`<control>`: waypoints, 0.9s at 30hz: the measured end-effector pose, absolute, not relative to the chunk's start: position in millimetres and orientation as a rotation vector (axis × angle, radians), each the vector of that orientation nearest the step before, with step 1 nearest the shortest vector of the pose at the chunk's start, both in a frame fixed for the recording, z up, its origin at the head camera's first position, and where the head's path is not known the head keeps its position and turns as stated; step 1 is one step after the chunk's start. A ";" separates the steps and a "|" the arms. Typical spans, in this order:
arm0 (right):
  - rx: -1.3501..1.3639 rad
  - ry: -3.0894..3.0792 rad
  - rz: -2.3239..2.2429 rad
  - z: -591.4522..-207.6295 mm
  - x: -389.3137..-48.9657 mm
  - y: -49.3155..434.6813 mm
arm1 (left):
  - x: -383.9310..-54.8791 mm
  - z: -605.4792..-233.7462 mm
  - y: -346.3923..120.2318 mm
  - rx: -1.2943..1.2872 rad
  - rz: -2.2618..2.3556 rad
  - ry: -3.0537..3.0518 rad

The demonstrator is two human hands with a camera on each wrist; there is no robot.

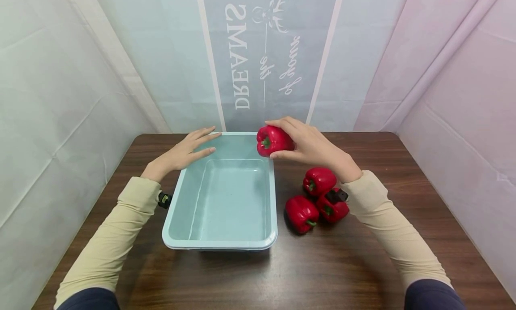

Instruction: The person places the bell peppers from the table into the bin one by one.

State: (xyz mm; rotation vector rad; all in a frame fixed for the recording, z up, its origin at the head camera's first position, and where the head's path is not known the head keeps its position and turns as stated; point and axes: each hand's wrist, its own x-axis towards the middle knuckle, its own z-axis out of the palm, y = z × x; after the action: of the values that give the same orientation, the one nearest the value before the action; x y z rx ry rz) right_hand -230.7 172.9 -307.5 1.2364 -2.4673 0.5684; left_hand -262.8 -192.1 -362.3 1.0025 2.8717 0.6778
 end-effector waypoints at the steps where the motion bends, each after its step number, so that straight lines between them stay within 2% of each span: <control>1: 1.238 -2.468 0.571 -306.7 -231.1 172.4 | -263.5 -362.1 -192.2 1.000 0.678 2.871; 27: 1.277 -2.506 0.578 -295.7 -251.5 157.0 | -277.4 -351.4 -192.8 0.975 0.717 2.834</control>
State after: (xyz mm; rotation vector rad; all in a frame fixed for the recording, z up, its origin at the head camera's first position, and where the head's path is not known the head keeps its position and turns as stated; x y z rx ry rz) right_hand -251.5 157.0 -295.7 1.2766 -2.5062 0.5777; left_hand -277.4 -192.8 -351.4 0.9749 2.8342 0.7172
